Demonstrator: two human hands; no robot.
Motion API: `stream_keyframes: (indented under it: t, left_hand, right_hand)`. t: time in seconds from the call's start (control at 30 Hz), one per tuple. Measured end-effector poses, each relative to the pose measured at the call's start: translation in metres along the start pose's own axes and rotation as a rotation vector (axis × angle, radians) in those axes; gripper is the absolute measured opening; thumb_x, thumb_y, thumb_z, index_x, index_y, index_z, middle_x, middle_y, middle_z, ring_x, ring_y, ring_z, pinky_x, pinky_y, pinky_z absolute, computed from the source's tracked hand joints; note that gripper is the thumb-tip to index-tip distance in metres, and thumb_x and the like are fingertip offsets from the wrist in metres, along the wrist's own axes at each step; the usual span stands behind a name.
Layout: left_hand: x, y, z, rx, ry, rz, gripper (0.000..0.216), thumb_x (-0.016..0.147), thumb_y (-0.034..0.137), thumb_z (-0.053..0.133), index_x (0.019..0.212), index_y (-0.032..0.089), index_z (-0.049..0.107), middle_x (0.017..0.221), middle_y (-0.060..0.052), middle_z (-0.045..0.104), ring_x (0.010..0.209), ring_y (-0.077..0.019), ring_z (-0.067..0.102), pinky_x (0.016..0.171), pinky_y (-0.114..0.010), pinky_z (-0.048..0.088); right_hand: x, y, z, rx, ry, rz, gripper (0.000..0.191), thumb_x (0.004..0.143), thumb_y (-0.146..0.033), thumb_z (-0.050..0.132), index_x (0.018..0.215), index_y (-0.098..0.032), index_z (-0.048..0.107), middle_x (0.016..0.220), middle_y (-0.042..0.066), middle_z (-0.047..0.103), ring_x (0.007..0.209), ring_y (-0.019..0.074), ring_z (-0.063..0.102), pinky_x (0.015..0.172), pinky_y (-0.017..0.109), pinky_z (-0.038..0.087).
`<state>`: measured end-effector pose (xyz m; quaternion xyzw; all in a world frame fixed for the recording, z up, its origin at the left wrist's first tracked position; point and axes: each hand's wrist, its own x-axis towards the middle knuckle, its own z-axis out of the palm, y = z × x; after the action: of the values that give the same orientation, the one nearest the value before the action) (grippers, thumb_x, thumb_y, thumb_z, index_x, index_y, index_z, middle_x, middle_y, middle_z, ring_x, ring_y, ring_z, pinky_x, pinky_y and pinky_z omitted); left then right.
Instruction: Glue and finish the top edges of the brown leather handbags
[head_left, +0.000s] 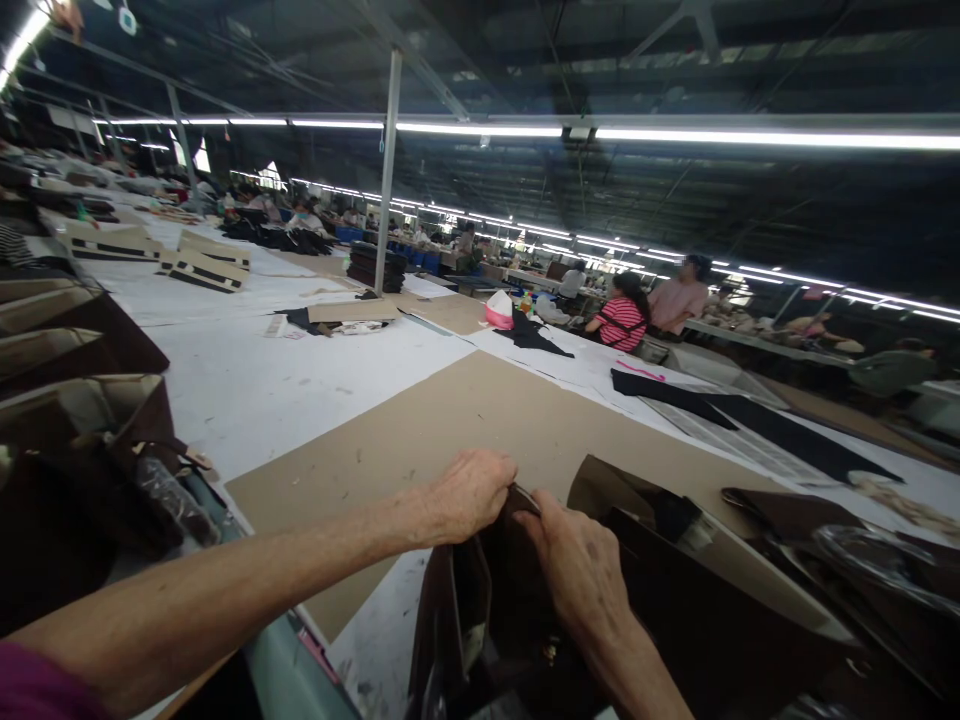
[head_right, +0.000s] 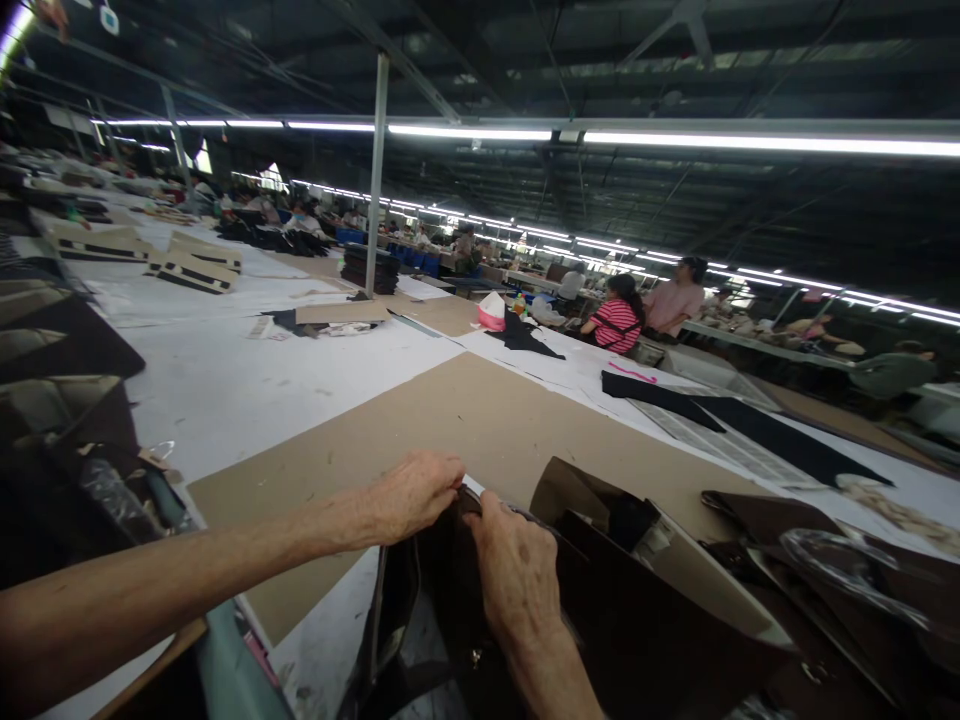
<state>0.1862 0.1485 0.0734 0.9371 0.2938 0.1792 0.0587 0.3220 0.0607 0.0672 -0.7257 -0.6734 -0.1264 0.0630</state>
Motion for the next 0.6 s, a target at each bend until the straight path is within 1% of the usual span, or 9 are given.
stream_keyframes:
  t: [0.13, 0.3, 0.5, 0.6]
  left_hand:
    - [-0.0006, -0.0011, -0.0013, -0.023, -0.004, -0.011, 0.013, 0.076, 0.013, 0.041, 0.068, 0.018, 0.051, 0.070, -0.002, 0.061, 0.065, -0.0163, 0.056, 0.056, -0.025, 0.036]
    - [-0.0003, -0.0050, -0.0009, -0.074, -0.001, -0.026, 0.010, 0.072, 0.014, 0.044, 0.064, 0.019, 0.048, 0.066, 0.000, 0.058, 0.062, -0.0148, 0.052, 0.055, -0.024, 0.033]
    - [0.0019, -0.0063, -0.0015, -0.147, -0.011, -0.059, 0.011, 0.071, 0.016, 0.047, 0.061, 0.019, 0.043, 0.061, 0.003, 0.053, 0.059, -0.0122, 0.047, 0.054, -0.022, 0.031]
    - [0.0024, -0.0055, -0.0028, -0.175, -0.022, -0.085, 0.012, 0.070, 0.015, 0.048, 0.060, 0.019, 0.042, 0.059, 0.003, 0.051, 0.058, -0.0118, 0.046, 0.053, -0.022, 0.030]
  right_hand:
    - [0.0034, 0.0017, 0.0002, -0.013, -0.005, 0.012, 0.017, 0.090, -0.032, 0.042, 0.081, -0.025, 0.056, 0.063, 0.001, 0.063, 0.061, 0.0222, 0.062, 0.051, 0.029, 0.018]
    - [0.0044, 0.0018, -0.0010, -0.012, -0.014, 0.020, 0.025, 0.092, -0.034, 0.037, 0.078, -0.025, 0.056, 0.064, 0.001, 0.064, 0.062, 0.0201, 0.061, 0.051, 0.029, 0.019]
    - [0.0060, -0.0005, -0.0008, 0.010, 0.003, 0.048, 0.025, 0.092, -0.033, 0.036, 0.078, -0.024, 0.055, 0.063, 0.000, 0.063, 0.061, 0.0192, 0.060, 0.051, 0.029, 0.019]
    - [0.0099, -0.0044, -0.0027, 0.034, 0.021, 0.032, 0.023, 0.091, -0.031, 0.038, 0.077, -0.026, 0.055, 0.066, -0.001, 0.064, 0.063, 0.0185, 0.061, 0.051, 0.028, 0.020]
